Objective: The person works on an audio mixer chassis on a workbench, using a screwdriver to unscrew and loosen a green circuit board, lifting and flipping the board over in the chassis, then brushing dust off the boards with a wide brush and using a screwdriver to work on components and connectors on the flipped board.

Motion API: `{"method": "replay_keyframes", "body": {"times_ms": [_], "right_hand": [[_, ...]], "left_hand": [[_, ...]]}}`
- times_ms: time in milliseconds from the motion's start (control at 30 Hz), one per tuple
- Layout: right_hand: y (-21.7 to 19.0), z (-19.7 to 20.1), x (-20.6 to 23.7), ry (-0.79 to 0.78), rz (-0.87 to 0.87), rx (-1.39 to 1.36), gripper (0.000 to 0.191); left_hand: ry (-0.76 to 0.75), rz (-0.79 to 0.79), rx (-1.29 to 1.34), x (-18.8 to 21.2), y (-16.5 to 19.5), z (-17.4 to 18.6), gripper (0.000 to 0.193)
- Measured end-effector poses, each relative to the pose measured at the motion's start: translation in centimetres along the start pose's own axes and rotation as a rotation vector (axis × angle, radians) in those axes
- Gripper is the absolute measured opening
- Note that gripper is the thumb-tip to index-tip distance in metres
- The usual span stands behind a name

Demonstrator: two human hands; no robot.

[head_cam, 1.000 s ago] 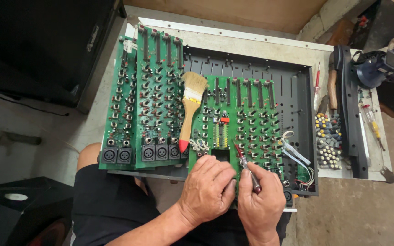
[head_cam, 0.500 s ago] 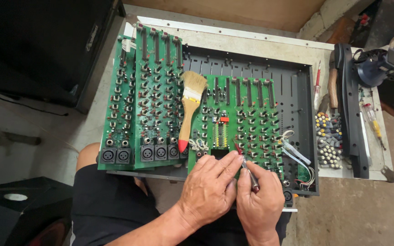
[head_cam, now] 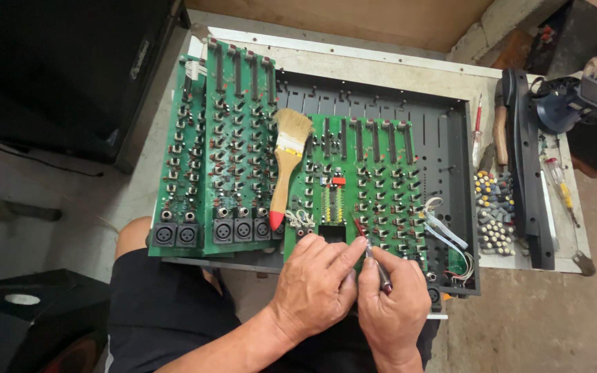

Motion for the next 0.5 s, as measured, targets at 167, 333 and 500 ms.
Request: {"method": "replay_keyframes", "body": {"times_ms": [167, 333, 500], "right_hand": [[-0.04, -0.16, 0.02, -0.015, 0.005, -0.022, 0.014], [-0.39, -0.27, -0.18, -0.011, 0.028, -0.01, 0.014], [-0.11, -0.69, -0.43, -0.021, 0.004, 0.044, 0.015]], "left_hand": [[-0.012, 0.006, -0.014, 0.02, -0.02, -0.2, 0.05], [-0.012, 0.016, -0.028, -0.06, 0.06, -0.23, 0.051], [-0.024, 0.035, -0.018, -0.13, -0.1, -0.41, 0.052]]}}
Point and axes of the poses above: each hand's wrist, its own x-axis away from the middle knuckle, its own z-axis out of the back of the hand, y = z × x, the point moved 7 cm from there along -x, towards the middle knuckle, and after that the axes turned 13 degrees about -z, right-handed, at the moved point
